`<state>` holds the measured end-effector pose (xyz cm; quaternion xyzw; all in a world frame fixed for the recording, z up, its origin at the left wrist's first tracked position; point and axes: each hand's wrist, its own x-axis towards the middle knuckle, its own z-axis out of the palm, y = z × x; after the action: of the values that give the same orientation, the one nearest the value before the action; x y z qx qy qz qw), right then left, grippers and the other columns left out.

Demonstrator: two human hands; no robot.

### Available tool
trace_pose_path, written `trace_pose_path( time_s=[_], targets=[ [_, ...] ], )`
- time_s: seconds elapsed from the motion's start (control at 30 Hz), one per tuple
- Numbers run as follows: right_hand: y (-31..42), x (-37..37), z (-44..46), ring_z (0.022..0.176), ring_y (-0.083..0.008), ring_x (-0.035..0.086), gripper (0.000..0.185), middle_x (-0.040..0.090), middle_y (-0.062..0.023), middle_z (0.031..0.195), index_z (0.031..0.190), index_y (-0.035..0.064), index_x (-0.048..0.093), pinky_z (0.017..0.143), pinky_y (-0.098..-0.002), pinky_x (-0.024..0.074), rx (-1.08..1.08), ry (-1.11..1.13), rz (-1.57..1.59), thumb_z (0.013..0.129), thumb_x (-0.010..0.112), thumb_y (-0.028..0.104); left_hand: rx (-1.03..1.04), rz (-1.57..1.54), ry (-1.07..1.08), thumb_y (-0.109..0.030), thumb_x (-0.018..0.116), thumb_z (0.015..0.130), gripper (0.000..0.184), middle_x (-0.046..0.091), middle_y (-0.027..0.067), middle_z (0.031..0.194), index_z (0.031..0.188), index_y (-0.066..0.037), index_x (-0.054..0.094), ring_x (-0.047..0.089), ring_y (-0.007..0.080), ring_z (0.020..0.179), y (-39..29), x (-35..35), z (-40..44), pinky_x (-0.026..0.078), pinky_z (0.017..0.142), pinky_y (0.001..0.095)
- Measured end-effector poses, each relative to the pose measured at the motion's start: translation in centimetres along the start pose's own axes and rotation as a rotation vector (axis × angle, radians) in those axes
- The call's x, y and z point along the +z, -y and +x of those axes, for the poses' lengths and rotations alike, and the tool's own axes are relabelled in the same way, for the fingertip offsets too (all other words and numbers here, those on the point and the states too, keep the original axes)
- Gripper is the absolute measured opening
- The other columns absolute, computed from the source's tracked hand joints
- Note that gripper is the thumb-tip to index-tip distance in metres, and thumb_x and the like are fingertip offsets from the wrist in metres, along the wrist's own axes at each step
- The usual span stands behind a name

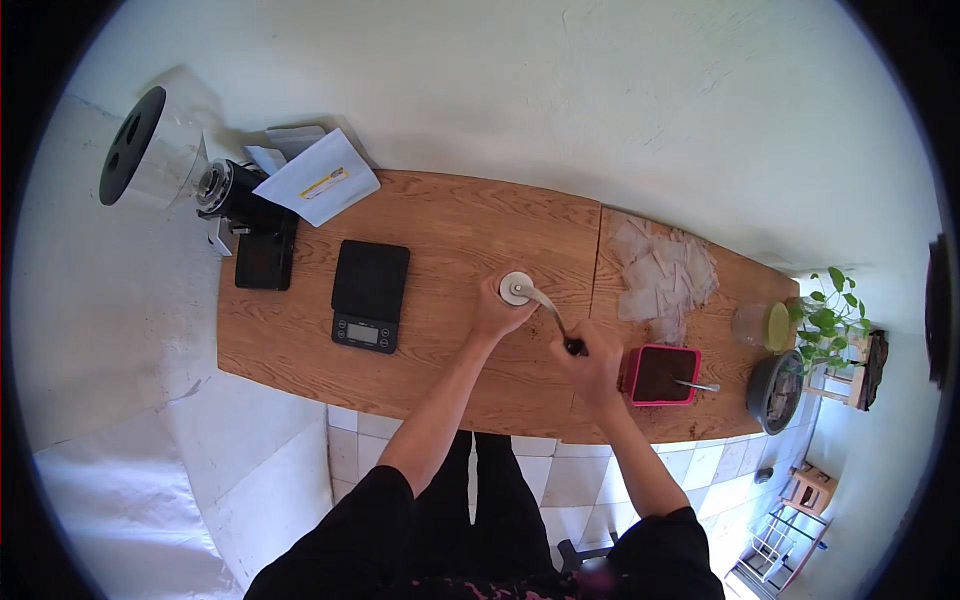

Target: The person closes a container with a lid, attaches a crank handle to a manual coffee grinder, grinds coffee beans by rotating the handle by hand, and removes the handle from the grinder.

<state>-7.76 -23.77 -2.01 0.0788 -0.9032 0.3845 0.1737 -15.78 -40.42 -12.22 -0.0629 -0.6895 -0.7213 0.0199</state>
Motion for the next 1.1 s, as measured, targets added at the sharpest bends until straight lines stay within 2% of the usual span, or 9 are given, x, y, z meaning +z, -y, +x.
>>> trace_pose_path(
  time_s=[0.27, 0.4, 0.5, 0.7, 0.8, 0.87, 0.97, 1.03, 1.1],
  targets=[
    [1.5, 0.3, 0.3, 0.062, -0.0285, 0.065, 0.025, 0.060, -0.0097, 0.069, 0.078, 0.0065, 0.059, 0.056, -0.0417, 0.0506, -0.212, 0.284, 0.030, 0.078, 0.084, 0.009, -0.076, -0.118, -0.017, 0.002, 0.084, 0.075, 0.024, 0.066, -0.0023, 0.077, 0.084, -0.008, 0.064, 0.060, 0.0073, 0.072, -0.7, 1.0, -0.5, 0.051, 0.066, 0.0276],
    [4.5, 4.6, 2.3, 0.061, -0.0299, 0.066, 0.025, 0.062, -0.0096, 0.069, 0.085, 0.0091, 0.060, 0.056, -0.0441, 0.0541, -0.471, 0.322, 0.167, 0.085, 0.081, 0.023, -0.142, -0.068, -0.058, 0.001, 0.082, 0.082, 0.022, 0.066, -0.0029, 0.077, 0.089, -0.007, 0.062, 0.060, 0.0074, 0.071, -2.6, 0.6, -0.5, 0.054, 0.066, 0.0282],
    [5.5, 10.1, 2.9, 0.061, -0.0312, 0.067, 0.025, 0.062, -0.0107, 0.068, 0.085, 0.0093, 0.059, 0.056, -0.0453, 0.0542, -0.481, 0.396, 0.163, 0.087, 0.078, 0.026, -0.035, -0.047, -0.056, 0.001, 0.081, 0.082, 0.023, 0.066, -0.0016, 0.083, 0.089, -0.007, 0.060, 0.058, 0.0076, 0.072, -2.1, 0.9, -0.9, 0.053, 0.066, 0.0285],
    [6.2, 15.7, 11.4, 0.066, -0.0373, 0.069, 0.026, 0.068, -0.0156, 0.071, 0.087, 0.0053, 0.064, 0.061, -0.0491, 0.0548, -0.301, 0.318, 0.047, 0.089, 0.074, 0.029, -0.107, 0.079, -0.117, -0.001, 0.082, 0.084, 0.022, 0.068, 0.0008, 0.091, 0.092, -0.006, 0.062, 0.062, 0.0077, 0.078, 1.4, 0.3, -1.9, 0.054, 0.069, 0.0280],
    [4.0, 14.8, 14.0, 0.069, -0.0379, 0.070, 0.026, 0.069, -0.0158, 0.072, 0.088, 0.0046, 0.067, 0.064, -0.0479, 0.0562, -0.265, 0.218, 0.011, 0.088, 0.075, 0.030, -0.285, -0.318, 0.049, -0.004, 0.085, 0.085, 0.028, 0.072, 0.0021, 0.108, 0.104, -0.007, 0.065, 0.066, 0.0084, 0.099, 2.0, -0.3, -1.6, 0.056, 0.082, 0.0287],
    [2.5, 14.0, 15.4, 0.069, -0.0378, 0.071, 0.026, 0.070, -0.0158, 0.072, 0.088, 0.0045, 0.070, 0.065, -0.0464, 0.0568, -0.218, 0.181, -0.020, 0.086, 0.077, 0.030, 0.028, -0.165, -0.063, -0.007, 0.087, 0.083, 0.027, 0.073, 0.0020, 0.100, 0.099, -0.006, 0.065, 0.069, 0.0086, 0.092, -1.0, 0.3, -0.7, 0.057, 0.078, 0.0291],
    [0.9, 11.1, 16.5, 0.073, -0.0399, 0.071, 0.023, 0.072, -0.0160, 0.076, 0.090, 0.0050, 0.070, 0.068, -0.0497, 0.0558, -0.125, 0.166, 0.012, 0.087, 0.076, 0.027, -0.217, -0.003, -0.018, -0.008, 0.087, 0.080, 0.026, 0.074, 0.0016, 0.090, 0.092, -0.005, 0.065, 0.070, 0.0082, 0.083, -1.1, -0.2, -1.0, 0.056, 0.071, 0.0289],
    [-0.2, 8.2, 16.7, 0.076, -0.0388, 0.073, 0.024, 0.074, -0.0160, 0.081, 0.090, 0.0028, 0.070, 0.067, -0.0448, 0.0557, 0.062, 0.136, 0.013, 0.087, 0.079, 0.025, -0.135, -0.002, 0.007, -0.007, 0.086, 0.079, 0.024, 0.071, -0.0001, 0.083, 0.089, -0.005, 0.064, 0.067, 0.0072, 0.078, -0.8, 0.2, -0.9, 0.055, 0.067, 0.0291],
    [-1.5, 7.1, 16.3, 0.076, -0.0383, 0.073, 0.024, 0.074, -0.0166, 0.081, 0.090, 0.0023, 0.070, 0.067, -0.0441, 0.0558, 0.042, 0.099, -0.025, 0.087, 0.079, 0.024, -0.047, 0.004, 0.019, -0.006, 0.086, 0.078, 0.023, 0.069, -0.0017, 0.077, 0.086, -0.005, 0.064, 0.065, 0.0063, 0.072, -0.2, 0.2, -0.5, 0.053, 0.063, 0.0293]
  ],
)
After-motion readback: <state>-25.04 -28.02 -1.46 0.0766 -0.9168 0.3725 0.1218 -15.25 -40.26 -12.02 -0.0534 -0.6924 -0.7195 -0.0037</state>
